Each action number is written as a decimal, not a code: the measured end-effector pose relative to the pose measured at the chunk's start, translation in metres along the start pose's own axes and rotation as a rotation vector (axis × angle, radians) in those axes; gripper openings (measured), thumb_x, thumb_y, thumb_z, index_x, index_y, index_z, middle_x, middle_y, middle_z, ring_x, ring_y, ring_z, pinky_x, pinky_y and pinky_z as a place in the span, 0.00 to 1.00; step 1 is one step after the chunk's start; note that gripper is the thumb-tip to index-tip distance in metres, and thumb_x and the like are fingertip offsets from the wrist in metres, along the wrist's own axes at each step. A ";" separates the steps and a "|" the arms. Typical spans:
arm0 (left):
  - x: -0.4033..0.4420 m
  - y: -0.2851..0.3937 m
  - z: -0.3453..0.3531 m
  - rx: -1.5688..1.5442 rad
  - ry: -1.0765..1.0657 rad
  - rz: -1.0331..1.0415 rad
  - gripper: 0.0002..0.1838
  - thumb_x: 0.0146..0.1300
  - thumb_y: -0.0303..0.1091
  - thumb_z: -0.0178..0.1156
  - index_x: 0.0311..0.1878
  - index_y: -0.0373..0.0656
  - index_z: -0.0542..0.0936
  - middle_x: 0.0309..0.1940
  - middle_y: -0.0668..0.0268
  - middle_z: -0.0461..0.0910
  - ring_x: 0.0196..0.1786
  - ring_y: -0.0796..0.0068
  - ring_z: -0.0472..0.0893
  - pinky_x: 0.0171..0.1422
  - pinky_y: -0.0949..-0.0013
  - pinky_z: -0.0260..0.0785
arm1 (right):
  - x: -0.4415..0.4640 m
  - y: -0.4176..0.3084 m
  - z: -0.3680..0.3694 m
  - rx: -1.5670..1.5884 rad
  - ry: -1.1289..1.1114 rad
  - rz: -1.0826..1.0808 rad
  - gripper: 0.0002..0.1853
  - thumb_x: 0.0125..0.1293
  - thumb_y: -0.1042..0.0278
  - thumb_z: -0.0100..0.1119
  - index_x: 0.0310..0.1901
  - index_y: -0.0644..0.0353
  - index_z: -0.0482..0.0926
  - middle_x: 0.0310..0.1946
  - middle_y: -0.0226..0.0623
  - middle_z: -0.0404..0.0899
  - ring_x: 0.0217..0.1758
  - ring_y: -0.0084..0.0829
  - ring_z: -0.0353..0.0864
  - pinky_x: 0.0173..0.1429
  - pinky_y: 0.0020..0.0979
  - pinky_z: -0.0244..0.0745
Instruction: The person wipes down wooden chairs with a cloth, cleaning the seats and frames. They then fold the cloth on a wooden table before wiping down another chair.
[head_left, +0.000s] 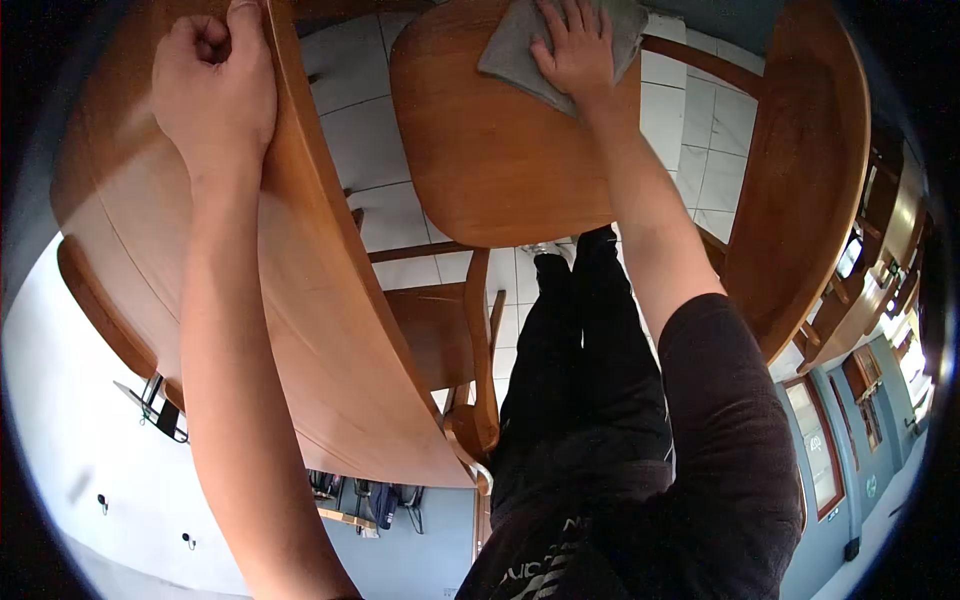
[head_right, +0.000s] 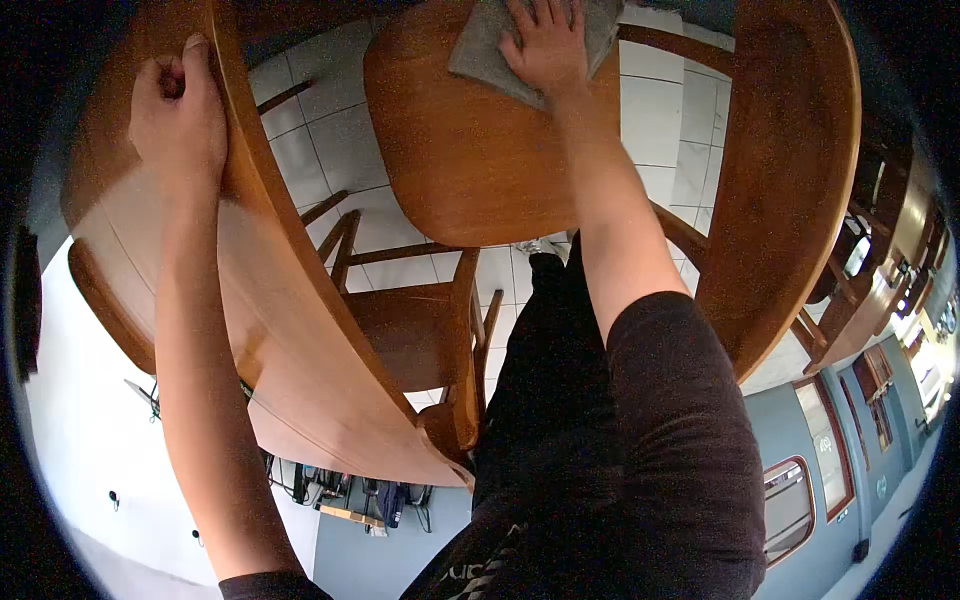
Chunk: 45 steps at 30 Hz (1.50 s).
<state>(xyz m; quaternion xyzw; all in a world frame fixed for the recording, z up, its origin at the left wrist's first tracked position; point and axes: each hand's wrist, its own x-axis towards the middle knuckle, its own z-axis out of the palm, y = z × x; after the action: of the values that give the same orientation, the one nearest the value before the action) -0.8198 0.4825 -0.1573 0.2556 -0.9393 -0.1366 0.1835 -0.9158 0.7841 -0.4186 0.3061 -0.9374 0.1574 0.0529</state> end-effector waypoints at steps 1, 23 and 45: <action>0.004 -0.002 0.000 0.042 -0.002 0.015 0.26 0.67 0.56 0.62 0.36 0.36 0.82 0.32 0.57 0.84 0.36 0.64 0.81 0.47 0.62 0.73 | 0.014 -0.002 -0.006 -0.012 0.003 -0.027 0.31 0.68 0.46 0.51 0.66 0.57 0.74 0.68 0.52 0.69 0.73 0.54 0.64 0.76 0.61 0.53; 0.000 0.005 -0.003 -0.002 0.007 -0.015 0.22 0.66 0.50 0.65 0.30 0.36 0.79 0.25 0.61 0.79 0.30 0.67 0.76 0.40 0.65 0.71 | -0.147 -0.016 -0.032 0.172 -0.618 -0.671 0.31 0.71 0.36 0.45 0.75 0.26 0.63 0.81 0.29 0.52 0.84 0.38 0.48 0.84 0.57 0.38; -0.004 0.015 -0.005 -0.075 0.099 -0.001 0.18 0.65 0.40 0.64 0.27 0.38 0.71 0.25 0.59 0.73 0.32 0.56 0.74 0.41 0.57 0.68 | -0.168 -0.011 -0.054 -0.031 -0.505 0.161 0.35 0.74 0.39 0.44 0.79 0.40 0.57 0.82 0.47 0.42 0.85 0.51 0.38 0.82 0.62 0.31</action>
<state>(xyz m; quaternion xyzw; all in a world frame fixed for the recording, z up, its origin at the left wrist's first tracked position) -0.8206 0.4965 -0.1488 0.2553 -0.9232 -0.1590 0.2393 -0.7731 0.8869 -0.3971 0.2594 -0.9445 0.0653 -0.1905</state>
